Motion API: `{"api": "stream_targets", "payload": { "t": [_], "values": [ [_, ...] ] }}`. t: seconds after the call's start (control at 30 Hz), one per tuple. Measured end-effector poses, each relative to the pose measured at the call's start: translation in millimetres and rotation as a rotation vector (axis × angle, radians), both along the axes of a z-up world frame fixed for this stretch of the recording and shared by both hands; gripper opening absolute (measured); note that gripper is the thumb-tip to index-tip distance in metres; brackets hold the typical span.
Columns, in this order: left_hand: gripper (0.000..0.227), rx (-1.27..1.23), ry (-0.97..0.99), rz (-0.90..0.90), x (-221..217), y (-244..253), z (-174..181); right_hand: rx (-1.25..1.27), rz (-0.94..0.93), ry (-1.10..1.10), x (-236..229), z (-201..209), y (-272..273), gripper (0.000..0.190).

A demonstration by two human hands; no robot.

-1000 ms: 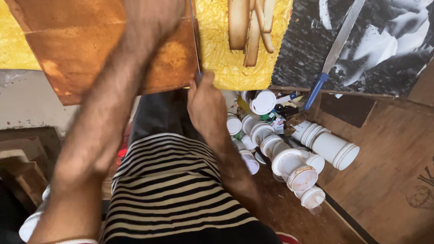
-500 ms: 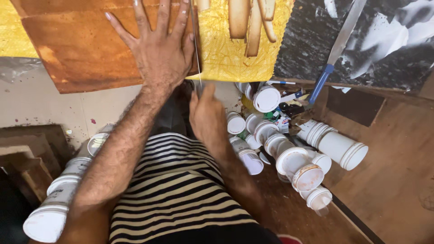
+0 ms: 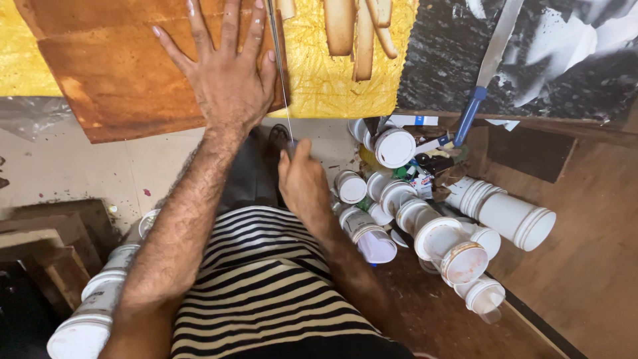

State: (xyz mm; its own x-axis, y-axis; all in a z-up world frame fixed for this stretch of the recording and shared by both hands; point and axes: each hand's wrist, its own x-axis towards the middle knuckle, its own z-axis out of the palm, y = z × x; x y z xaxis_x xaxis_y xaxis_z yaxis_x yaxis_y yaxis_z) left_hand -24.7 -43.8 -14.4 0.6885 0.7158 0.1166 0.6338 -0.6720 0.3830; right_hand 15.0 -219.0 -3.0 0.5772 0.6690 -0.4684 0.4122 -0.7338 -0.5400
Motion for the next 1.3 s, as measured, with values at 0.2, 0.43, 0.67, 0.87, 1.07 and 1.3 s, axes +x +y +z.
{"api": "stream_targets", "payload": {
  "t": [0.2, 0.43, 0.67, 0.87, 1.07, 1.3],
  "values": [
    [0.055, -0.042, 0.044, 0.001, -0.3, 2.9, 8.0, 0.099, -0.026, 0.021, -0.2, -15.2, -0.8, 0.034],
    [0.057, -0.061, 0.106, -0.006, -4.9, 0.2, 2.3, 0.178, -0.066, -0.007, 0.4, -44.3, 1.4, 0.036],
    [0.061, -0.043, 0.082, -0.006, 16.3, 26.7, 24.6, 0.286, -0.106, -0.091, 34.8, -24.9, 15.3, 0.027],
    [0.054, 0.089, 0.045, -0.059, 48.4, 99.2, -8.7, 0.085, -0.028, 0.049, 32.5, 7.1, 44.4, 0.031],
    [0.047, 0.153, 0.02, -0.09, 44.9, 104.1, -23.1, 0.1, 0.052, 0.018, 47.4, 18.7, 61.3, 0.033],
    [0.042, 0.029, 0.002, -0.075, 48.3, 102.0, -14.5, 0.002, 0.063, 0.11, 58.6, 32.6, 64.2, 0.031]
  ]
}}
